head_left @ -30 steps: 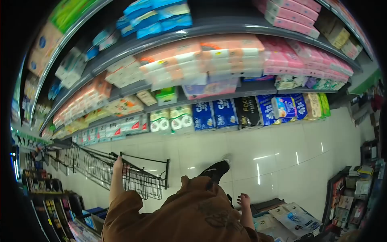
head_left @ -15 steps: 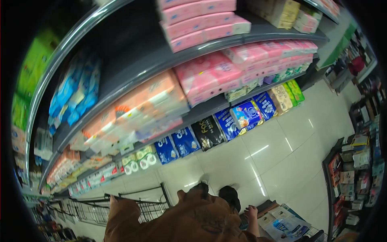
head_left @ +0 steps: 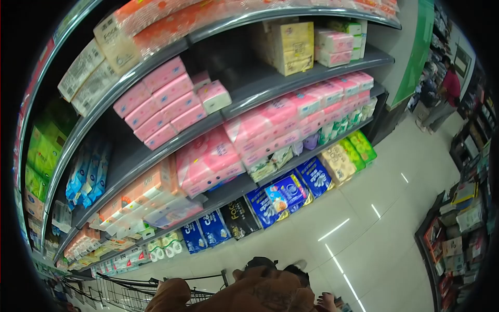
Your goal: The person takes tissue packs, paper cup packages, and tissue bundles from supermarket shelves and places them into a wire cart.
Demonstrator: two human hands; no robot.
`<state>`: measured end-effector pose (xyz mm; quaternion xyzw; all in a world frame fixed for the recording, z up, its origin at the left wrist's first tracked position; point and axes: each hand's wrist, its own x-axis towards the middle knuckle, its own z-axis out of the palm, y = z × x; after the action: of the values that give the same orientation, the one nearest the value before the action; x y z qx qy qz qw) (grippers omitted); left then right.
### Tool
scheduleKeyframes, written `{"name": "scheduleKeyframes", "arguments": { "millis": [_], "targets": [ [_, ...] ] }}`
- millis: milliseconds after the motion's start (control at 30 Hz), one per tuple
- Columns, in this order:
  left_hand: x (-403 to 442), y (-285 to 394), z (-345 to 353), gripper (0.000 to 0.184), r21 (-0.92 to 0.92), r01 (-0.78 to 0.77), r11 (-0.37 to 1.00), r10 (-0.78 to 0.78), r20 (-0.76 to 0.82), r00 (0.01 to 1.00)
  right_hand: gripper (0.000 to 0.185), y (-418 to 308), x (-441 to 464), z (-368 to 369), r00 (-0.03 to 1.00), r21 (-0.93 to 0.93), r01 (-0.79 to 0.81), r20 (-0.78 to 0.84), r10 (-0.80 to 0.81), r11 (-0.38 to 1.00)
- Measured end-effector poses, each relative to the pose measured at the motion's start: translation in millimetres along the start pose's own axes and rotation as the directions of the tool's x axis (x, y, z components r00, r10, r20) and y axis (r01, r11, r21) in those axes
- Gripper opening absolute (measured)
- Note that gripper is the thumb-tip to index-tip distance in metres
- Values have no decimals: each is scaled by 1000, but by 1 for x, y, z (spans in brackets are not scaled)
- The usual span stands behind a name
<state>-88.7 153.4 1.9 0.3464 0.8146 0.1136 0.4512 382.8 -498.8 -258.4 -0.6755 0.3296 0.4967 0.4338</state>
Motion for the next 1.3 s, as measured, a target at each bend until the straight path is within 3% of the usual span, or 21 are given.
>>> {"name": "scheduleKeyframes", "arguments": {
  "millis": [100,133,267,367,567,600,800,833,867,967,1067,1200,1300],
  "targets": [
    [-42,7,52,57,3,9,1000,-9,1,1000,35,-78,13,-35,993,-48,87,-82,-91,995],
    [-55,10,67,57,8,10,1000,-10,3,1000,37,-100,12,-39,985,16,146,-97,-144,989],
    [-93,19,135,57,-2,34,999,-34,10,999,37,-180,9,-49,968,115,252,-26,-250,961],
    [-113,32,185,57,-17,52,999,-52,7,999,36,-207,36,-55,974,49,225,1,-225,973],
    [-134,73,280,56,-58,72,996,-71,8,997,35,-190,156,-106,1000,69,-1,-13,2,998],
    [-137,84,295,56,-66,74,995,-73,10,997,33,-190,174,-119,998,124,34,45,-40,992],
    [-153,117,345,55,-113,112,987,-113,-9,994,30,-342,203,-203,984,-102,-107,131,120,989],
    [-156,122,352,55,-116,116,987,-118,-12,993,29,-367,216,-213,989,59,44,136,-52,997],
    [-160,127,358,55,-118,118,986,-121,-15,993,30,-451,166,-194,998,-135,54,-37,-59,989],
    [-179,139,373,55,-124,118,985,-124,-44,991,39,-578,149,-164,980,-107,194,-15,-197,975],
    [-206,137,393,55,-148,131,980,-143,-74,987,41,-688,137,-133,951,-229,310,77,-300,923],
    [-251,118,419,54,-172,161,972,-186,-139,973,42,-775,167,-115,909,-251,385,268,-318,888],
    [-302,95,456,54,-199,184,963,-222,-184,958,44,-822,199,-120,926,-336,338,287,-246,879]
  ]
}}
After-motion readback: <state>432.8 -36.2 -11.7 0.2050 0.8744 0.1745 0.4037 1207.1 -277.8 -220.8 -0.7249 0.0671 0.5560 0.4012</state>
